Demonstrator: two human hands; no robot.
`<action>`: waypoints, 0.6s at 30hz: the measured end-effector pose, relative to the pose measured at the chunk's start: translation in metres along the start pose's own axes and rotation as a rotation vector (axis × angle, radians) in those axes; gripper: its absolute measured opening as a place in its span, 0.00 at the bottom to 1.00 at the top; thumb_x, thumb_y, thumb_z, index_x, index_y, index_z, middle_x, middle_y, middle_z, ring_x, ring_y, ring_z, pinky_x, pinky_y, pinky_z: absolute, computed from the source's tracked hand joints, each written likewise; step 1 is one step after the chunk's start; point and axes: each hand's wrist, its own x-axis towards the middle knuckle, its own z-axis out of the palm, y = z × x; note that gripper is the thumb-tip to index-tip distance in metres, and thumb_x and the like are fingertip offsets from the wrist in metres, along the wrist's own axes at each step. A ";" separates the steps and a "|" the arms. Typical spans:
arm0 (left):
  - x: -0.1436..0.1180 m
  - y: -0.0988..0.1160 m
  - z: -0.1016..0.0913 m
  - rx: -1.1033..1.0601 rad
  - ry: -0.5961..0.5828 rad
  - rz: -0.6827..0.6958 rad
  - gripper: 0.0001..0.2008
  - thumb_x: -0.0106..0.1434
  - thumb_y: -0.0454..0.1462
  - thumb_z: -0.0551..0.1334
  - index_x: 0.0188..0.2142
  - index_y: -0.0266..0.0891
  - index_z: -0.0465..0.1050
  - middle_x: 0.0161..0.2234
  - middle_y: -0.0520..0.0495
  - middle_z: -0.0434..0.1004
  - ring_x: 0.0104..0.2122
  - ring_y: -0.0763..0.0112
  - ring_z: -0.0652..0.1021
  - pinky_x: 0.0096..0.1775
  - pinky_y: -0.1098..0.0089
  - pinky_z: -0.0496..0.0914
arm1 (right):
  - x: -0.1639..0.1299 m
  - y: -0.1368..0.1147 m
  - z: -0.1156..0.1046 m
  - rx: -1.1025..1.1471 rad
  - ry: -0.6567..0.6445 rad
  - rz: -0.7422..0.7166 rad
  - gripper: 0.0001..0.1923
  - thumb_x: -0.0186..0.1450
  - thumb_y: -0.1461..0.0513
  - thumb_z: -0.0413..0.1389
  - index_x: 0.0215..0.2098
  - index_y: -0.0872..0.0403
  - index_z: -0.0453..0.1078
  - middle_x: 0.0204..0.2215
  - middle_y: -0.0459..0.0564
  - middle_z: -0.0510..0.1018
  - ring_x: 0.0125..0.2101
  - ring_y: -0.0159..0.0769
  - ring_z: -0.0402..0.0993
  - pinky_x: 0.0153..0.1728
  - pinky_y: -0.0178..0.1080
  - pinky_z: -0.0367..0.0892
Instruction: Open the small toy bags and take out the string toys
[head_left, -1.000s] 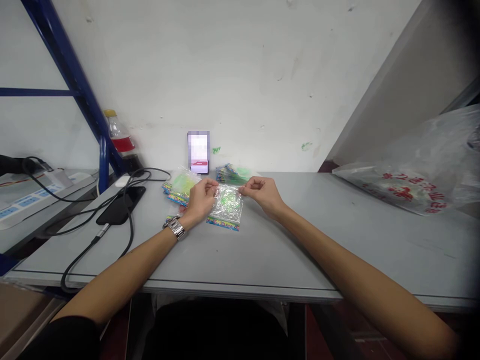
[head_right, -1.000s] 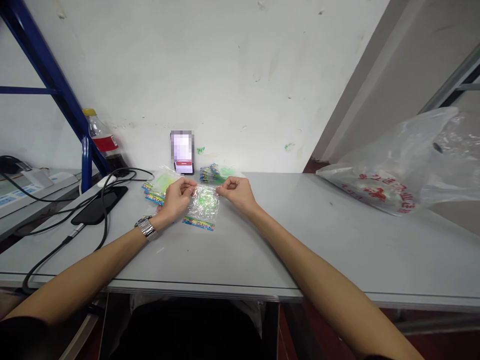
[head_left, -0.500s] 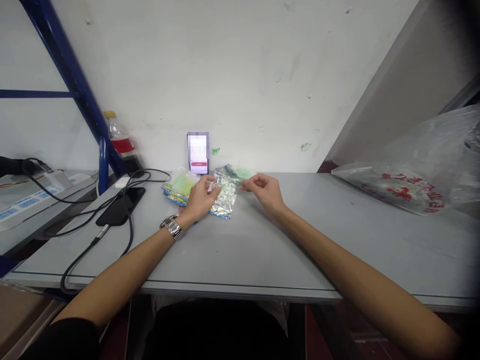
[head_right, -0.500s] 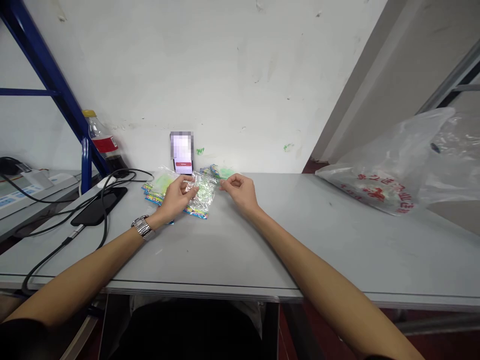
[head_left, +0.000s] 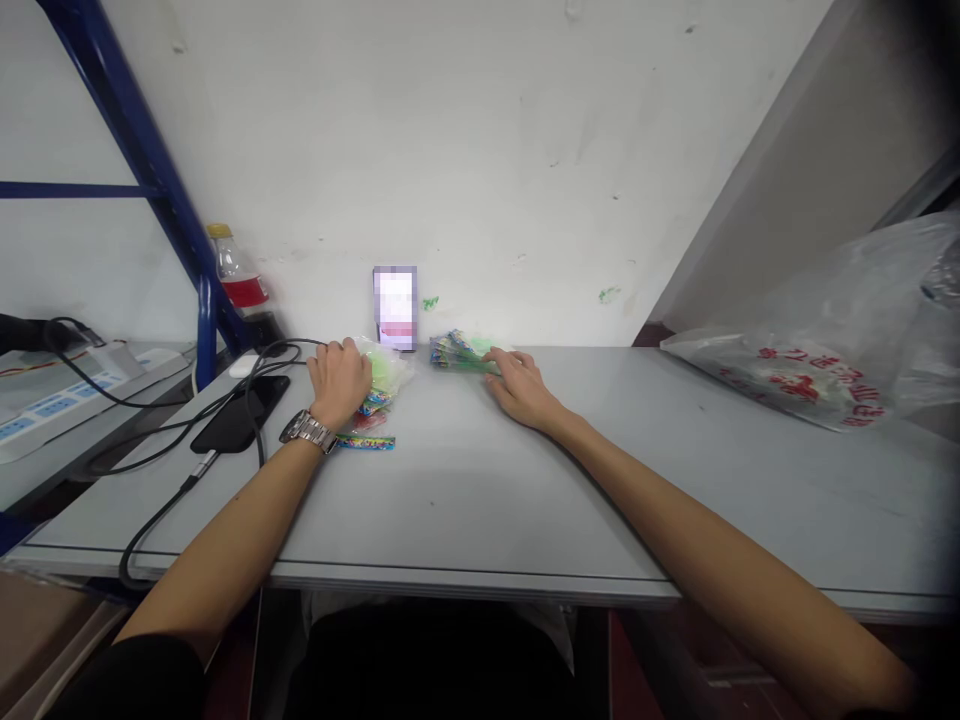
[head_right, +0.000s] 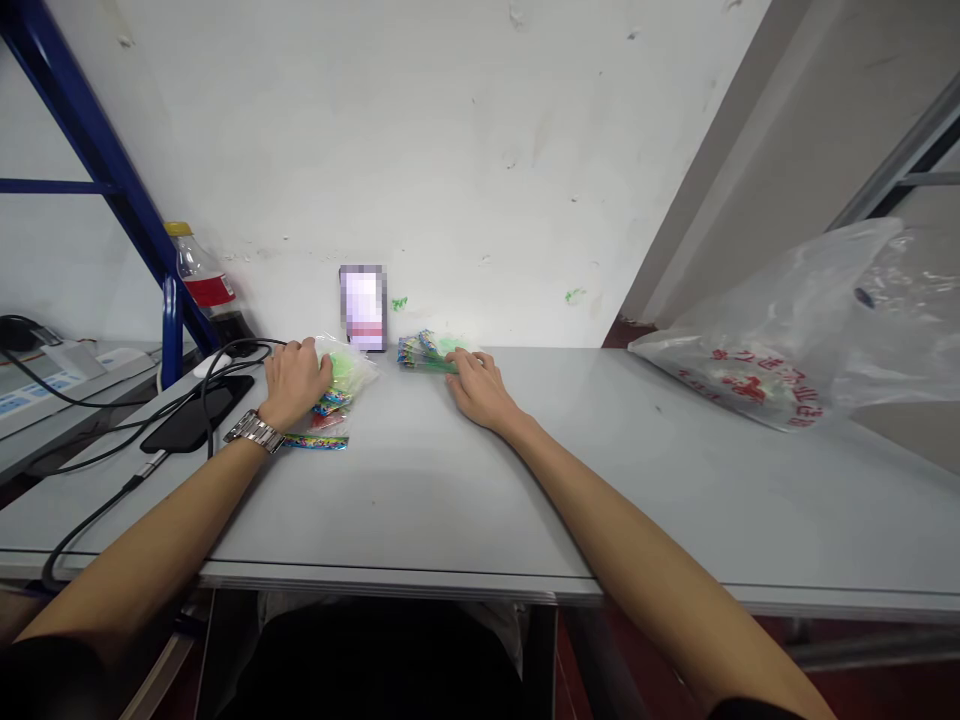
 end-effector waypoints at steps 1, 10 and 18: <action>-0.001 0.000 -0.001 0.024 0.009 0.013 0.14 0.64 0.36 0.51 0.42 0.31 0.72 0.41 0.27 0.74 0.45 0.41 0.71 0.44 0.49 0.63 | 0.000 0.000 0.000 -0.013 -0.019 0.000 0.22 0.68 0.57 0.40 0.57 0.54 0.61 0.55 0.60 0.71 0.58 0.59 0.56 0.51 0.59 0.59; -0.015 0.029 0.003 -0.101 -0.046 0.526 0.15 0.67 0.40 0.51 0.41 0.34 0.73 0.44 0.31 0.75 0.49 0.48 0.71 0.51 0.52 0.60 | 0.003 0.001 0.003 -0.004 -0.042 0.006 0.24 0.69 0.57 0.38 0.58 0.55 0.63 0.58 0.58 0.70 0.58 0.60 0.56 0.51 0.60 0.58; -0.017 0.023 0.007 0.125 -0.151 0.522 0.12 0.64 0.32 0.51 0.41 0.33 0.72 0.42 0.32 0.75 0.47 0.50 0.72 0.48 0.54 0.63 | 0.003 0.000 0.002 0.023 0.051 -0.019 0.21 0.68 0.61 0.40 0.51 0.57 0.70 0.48 0.58 0.77 0.51 0.54 0.64 0.50 0.55 0.60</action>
